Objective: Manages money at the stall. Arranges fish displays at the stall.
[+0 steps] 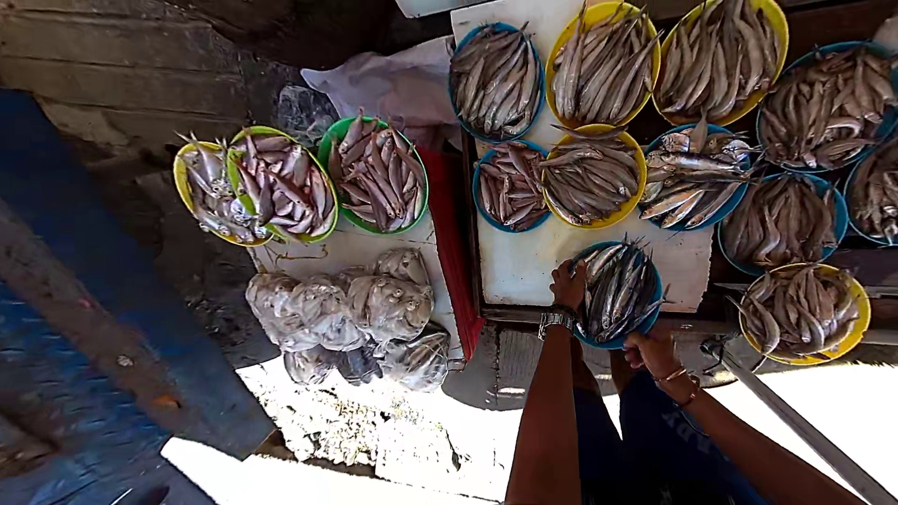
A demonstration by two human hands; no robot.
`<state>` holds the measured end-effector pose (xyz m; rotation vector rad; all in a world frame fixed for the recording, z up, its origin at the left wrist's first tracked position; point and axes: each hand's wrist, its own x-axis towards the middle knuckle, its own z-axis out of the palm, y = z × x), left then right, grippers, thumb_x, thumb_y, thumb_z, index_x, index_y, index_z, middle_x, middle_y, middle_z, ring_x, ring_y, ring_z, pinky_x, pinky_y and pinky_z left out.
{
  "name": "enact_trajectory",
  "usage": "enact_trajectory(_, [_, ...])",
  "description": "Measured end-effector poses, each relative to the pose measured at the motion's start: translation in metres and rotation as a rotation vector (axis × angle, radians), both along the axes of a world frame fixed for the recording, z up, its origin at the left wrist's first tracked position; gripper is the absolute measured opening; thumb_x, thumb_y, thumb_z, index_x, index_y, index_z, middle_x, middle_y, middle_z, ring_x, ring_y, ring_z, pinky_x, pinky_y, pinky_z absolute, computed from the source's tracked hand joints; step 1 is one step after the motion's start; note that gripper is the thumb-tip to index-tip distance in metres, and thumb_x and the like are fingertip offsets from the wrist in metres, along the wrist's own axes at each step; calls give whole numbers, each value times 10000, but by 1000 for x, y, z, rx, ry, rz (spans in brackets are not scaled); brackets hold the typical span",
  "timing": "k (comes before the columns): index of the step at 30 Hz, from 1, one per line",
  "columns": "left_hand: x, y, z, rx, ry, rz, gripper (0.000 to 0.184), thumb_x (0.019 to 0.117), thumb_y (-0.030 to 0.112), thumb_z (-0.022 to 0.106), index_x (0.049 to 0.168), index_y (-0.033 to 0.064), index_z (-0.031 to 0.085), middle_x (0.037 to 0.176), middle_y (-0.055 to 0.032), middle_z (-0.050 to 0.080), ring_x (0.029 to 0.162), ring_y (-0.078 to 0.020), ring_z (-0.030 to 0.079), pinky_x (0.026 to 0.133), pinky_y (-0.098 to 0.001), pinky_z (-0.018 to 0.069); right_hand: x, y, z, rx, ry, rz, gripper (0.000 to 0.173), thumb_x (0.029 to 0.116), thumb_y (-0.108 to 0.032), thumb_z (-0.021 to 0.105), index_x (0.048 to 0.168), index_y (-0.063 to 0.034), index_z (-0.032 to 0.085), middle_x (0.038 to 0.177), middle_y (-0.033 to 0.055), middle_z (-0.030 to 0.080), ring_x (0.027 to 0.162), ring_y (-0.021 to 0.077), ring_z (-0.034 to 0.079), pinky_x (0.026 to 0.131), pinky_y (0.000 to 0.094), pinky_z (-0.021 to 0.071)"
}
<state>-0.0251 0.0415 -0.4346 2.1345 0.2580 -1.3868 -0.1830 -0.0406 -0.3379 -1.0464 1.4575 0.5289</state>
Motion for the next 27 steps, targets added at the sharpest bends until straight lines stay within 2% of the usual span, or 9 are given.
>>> enact_trajectory(5, [38,65,-27,67,-128,44,512,1108,355,410,1468,-1,485,1491,-327,436,1373,-483,432,1108,-630,357,29,23,-53,213,3,153,141,975,-54,587,1056,54,631,762,80,641,575,130,618,570,291,549])
enact_trajectory(9, [74,117,-28,104,-310,52,503,1119,298,387,1434,-78,500,1452,-314,504,1369,-405,480,1152,-524,364,73,51,-107,397,42,267,245,983,-91,598,1192,36,591,878,112,641,681,167,649,661,339,569])
enact_trajectory(13, [90,123,-9,123,-387,53,566,1131,343,279,1450,-89,461,1448,-310,503,1354,-381,494,1130,-527,384,103,65,-131,426,-3,422,364,982,-150,602,1301,23,580,1068,202,662,840,276,678,774,466,563])
enact_trajectory(16, [92,116,0,61,-419,166,514,1116,303,322,1430,-69,487,1433,-275,529,1310,-329,536,1099,-507,417,101,60,-125,407,-118,512,526,1013,-224,630,1444,18,453,1198,261,625,905,343,684,789,512,565])
enact_trajectory(19, [90,120,-6,-19,-415,360,488,1105,281,359,1462,-43,435,1434,-236,503,1243,-251,534,1055,-432,443,79,1,-84,181,-252,599,505,1042,-247,598,1484,-40,467,1255,280,650,1130,438,657,954,632,511])
enact_trajectory(21, [86,120,0,70,-550,179,477,1107,229,363,1430,-110,455,1442,-294,504,1326,-320,507,1117,-447,402,46,-70,-48,-115,-226,572,391,1070,-213,518,1426,-54,556,1141,250,699,1083,442,671,942,649,499])
enact_trajectory(23, [78,111,6,94,-715,-25,481,1094,183,407,1387,-192,468,1442,-379,480,1398,-441,449,1192,-471,320,-6,-145,-36,-454,-66,421,329,1076,-198,514,1342,-35,617,1042,252,713,981,448,697,877,655,525])
enact_trajectory(24, [69,101,10,30,-760,-47,479,1079,157,441,1375,-219,447,1427,-406,471,1388,-457,447,1193,-450,323,-37,-183,-35,-597,65,353,316,1069,-202,518,1307,-28,633,1055,257,715,983,456,699,873,662,527])
enact_trajectory(27, [17,49,12,-248,-621,-23,451,1070,127,441,1349,-227,426,1370,-396,492,1301,-371,509,1112,-387,414,-131,-279,-40,-688,499,263,355,1033,-221,529,1320,-32,621,1180,301,682,1116,515,650,922,718,482])
